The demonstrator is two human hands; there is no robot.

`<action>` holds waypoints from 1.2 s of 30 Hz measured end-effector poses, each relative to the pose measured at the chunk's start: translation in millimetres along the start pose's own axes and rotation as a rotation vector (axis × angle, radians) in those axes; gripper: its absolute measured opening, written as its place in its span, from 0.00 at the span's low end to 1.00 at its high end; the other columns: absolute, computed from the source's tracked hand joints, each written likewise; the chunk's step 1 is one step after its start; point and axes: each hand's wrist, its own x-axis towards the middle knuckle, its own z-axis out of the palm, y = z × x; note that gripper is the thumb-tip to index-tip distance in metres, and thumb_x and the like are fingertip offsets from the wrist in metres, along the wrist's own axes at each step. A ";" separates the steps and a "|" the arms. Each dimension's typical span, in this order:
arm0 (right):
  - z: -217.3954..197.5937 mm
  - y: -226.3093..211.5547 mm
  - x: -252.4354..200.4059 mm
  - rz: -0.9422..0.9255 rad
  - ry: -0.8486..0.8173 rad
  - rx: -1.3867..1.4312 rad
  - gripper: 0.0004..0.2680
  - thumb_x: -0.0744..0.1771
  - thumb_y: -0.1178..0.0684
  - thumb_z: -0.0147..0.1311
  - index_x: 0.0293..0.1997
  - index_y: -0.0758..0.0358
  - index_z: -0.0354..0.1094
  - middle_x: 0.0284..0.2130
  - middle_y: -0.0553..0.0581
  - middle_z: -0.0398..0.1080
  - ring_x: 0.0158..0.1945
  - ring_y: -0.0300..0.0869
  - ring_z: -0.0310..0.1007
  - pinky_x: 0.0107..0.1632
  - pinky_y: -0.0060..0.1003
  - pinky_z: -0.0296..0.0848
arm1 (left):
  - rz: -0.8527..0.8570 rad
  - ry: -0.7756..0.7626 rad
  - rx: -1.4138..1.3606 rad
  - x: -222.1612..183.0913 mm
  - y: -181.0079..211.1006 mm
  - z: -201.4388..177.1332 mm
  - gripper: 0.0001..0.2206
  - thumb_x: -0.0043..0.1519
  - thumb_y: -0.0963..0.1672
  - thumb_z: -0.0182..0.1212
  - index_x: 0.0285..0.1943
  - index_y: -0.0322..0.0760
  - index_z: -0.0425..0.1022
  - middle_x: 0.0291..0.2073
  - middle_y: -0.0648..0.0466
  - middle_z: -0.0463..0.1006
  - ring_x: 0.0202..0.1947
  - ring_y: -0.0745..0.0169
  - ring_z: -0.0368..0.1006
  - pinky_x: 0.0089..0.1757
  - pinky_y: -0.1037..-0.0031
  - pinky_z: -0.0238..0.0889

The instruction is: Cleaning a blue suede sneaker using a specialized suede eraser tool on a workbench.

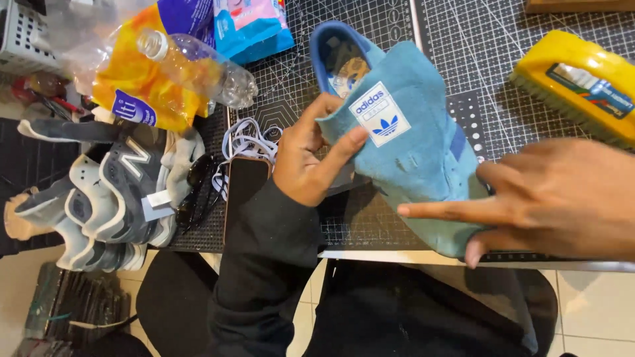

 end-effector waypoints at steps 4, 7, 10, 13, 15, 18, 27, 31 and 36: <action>-8.5 16.7 12.0 -0.057 0.003 -0.048 0.31 0.58 0.19 0.27 0.66 0.24 0.20 0.07 0.47 0.59 0.04 0.34 0.60 0.10 0.29 0.58 | 0.023 -0.055 0.072 1.4 1.8 -3.3 0.08 0.60 0.50 0.46 0.41 0.47 0.59 0.28 0.60 0.69 0.25 0.70 0.65 0.29 0.77 0.62; -9.1 25.4 18.2 -0.021 0.124 -0.097 0.31 0.56 0.17 0.26 0.64 0.20 0.24 0.08 0.46 0.60 0.04 0.33 0.60 0.10 0.27 0.59 | 0.002 -0.059 0.111 5.3 1.9 -5.7 0.09 0.60 0.50 0.46 0.41 0.45 0.59 0.23 0.61 0.68 0.19 0.74 0.60 0.24 0.79 0.55; -14.5 33.4 23.9 0.028 0.061 -0.138 0.31 0.54 0.14 0.22 0.63 0.15 0.21 0.09 0.45 0.62 0.06 0.33 0.64 0.10 0.25 0.62 | -0.023 -0.053 0.156 8.1 3.5 -6.5 0.09 0.59 0.50 0.45 0.39 0.43 0.61 0.20 0.62 0.66 0.17 0.76 0.58 0.23 0.81 0.53; -21.2 44.3 27.4 0.045 0.105 -0.155 0.32 0.54 0.16 0.23 0.64 0.20 0.24 0.06 0.43 0.58 0.05 0.33 0.61 0.11 0.25 0.57 | -0.035 -0.041 0.219 9.0 2.0 -6.7 0.10 0.60 0.50 0.45 0.39 0.43 0.62 0.14 0.63 0.59 0.14 0.75 0.52 0.21 0.79 0.47; -21.4 46.4 26.6 0.038 0.193 -0.131 0.32 0.55 0.19 0.27 0.65 0.25 0.30 0.04 0.43 0.55 0.04 0.33 0.58 0.12 0.26 0.53 | -0.044 -0.033 0.234 8.6 -0.2 -5.6 0.10 0.59 0.50 0.45 0.40 0.44 0.63 0.10 0.62 0.54 0.11 0.74 0.48 0.20 0.77 0.44; -15.7 42.5 23.3 0.013 0.180 -0.105 0.31 0.54 0.18 0.24 0.63 0.22 0.29 0.03 0.43 0.52 0.04 0.33 0.55 0.10 0.26 0.55 | -0.084 -0.009 0.277 7.8 -2.2 -4.6 0.12 0.59 0.52 0.43 0.40 0.46 0.65 0.07 0.61 0.53 0.08 0.71 0.44 0.17 0.76 0.39; 2.7 29.6 4.6 -0.176 0.188 -0.036 0.30 0.57 0.20 0.33 0.64 0.27 0.32 0.06 0.45 0.56 0.04 0.33 0.59 0.09 0.27 0.60 | -0.078 -0.010 0.204 5.7 -7.4 -4.6 0.14 0.59 0.53 0.42 0.45 0.47 0.65 0.09 0.61 0.53 0.10 0.69 0.44 0.19 0.72 0.43; 5.1 28.6 3.5 -0.201 0.238 -0.047 0.30 0.57 0.19 0.34 0.63 0.27 0.37 0.07 0.47 0.55 0.06 0.36 0.58 0.10 0.29 0.62 | -0.076 -0.003 0.243 4.8 -5.2 -3.4 0.15 0.59 0.53 0.40 0.45 0.46 0.65 0.08 0.60 0.51 0.09 0.69 0.42 0.19 0.73 0.40; -0.1 45.6 16.1 -0.197 0.174 0.006 0.30 0.56 0.17 0.33 0.63 0.23 0.35 0.08 0.44 0.57 0.08 0.31 0.63 0.13 0.28 0.70 | -0.079 -0.023 0.290 3.6 -6.7 -2.9 0.19 0.58 0.55 0.39 0.53 0.46 0.62 0.11 0.62 0.49 0.11 0.68 0.41 0.20 0.69 0.38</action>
